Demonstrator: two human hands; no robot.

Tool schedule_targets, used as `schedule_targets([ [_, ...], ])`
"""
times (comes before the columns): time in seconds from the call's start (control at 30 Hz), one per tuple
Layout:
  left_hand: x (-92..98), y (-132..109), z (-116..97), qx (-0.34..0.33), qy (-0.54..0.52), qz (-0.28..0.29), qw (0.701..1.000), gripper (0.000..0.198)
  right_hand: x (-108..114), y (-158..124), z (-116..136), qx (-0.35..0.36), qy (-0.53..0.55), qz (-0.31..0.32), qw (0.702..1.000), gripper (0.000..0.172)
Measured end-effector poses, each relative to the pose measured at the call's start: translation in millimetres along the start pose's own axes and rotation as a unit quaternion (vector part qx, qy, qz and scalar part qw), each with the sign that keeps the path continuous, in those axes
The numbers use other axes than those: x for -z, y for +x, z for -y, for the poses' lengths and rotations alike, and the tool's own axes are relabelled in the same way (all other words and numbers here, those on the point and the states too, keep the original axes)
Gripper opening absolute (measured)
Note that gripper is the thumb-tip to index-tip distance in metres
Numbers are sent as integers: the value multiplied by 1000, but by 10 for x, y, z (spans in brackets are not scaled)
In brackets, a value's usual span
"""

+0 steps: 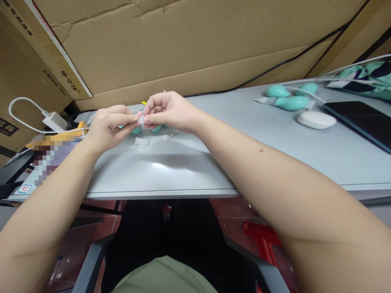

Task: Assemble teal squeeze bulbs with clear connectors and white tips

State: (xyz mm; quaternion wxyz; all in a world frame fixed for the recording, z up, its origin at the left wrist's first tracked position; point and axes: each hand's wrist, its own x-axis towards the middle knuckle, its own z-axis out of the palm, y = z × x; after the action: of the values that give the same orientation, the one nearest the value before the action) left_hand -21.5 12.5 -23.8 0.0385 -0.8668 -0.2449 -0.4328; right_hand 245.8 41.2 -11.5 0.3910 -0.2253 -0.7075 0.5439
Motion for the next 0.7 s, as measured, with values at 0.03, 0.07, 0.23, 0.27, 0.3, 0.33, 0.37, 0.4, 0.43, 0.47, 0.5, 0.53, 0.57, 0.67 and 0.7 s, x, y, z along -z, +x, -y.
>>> schedule_targets([
  [0.03,1,4,-1,0,-5,-4,1000,47,5,4,-4,-5,8,2,1000,59],
  [0.07,2,8,-3,5,-9,-6,1000,48,10,8,-6,-10,14,4,1000,62],
  [0.23,28,32,-44,40,-27,-2,999,57,-3,18,3,-19,30,18,999,67],
  [0.27,35,36,-57,40,-34,-7,999,55,-13,18,9,-19,34,17,999,67],
  [0.3,41,39,-69,36,-43,-14,998,52,-24,17,14,-18,37,16,999,68],
  [0.33,46,41,-78,30,-52,-22,998,47,-34,16,18,-17,39,15,999,68],
  [0.37,49,42,-83,20,-61,-30,997,42,-44,16,22,-16,40,16,999,69],
  [0.4,49,41,-84,8,-66,-37,997,38,-50,15,23,-15,41,18,999,69],
  [0.43,46,38,-81,-5,-67,-42,997,35,-53,15,22,-15,43,20,999,69],
  [0.47,41,34,-74,-13,-63,-43,997,34,-51,15,19,-15,45,23,999,69],
  [0.5,32,28,-65,-14,-58,-41,997,35,-44,15,12,-17,47,27,998,70],
  [0.53,21,21,-56,-9,-52,-36,998,36,-33,16,3,-18,51,32,998,70],
  [0.57,6,14,-49,3,-50,-28,998,37,-17,16,-9,-20,54,38,998,70],
  [0.67,-44,-6,-43,45,-53,4,998,37,40,20,-47,-35,54,60,996,71],
  [0.7,-58,-10,-46,52,-54,13,997,36,55,22,-56,-44,53,62,996,71],
])
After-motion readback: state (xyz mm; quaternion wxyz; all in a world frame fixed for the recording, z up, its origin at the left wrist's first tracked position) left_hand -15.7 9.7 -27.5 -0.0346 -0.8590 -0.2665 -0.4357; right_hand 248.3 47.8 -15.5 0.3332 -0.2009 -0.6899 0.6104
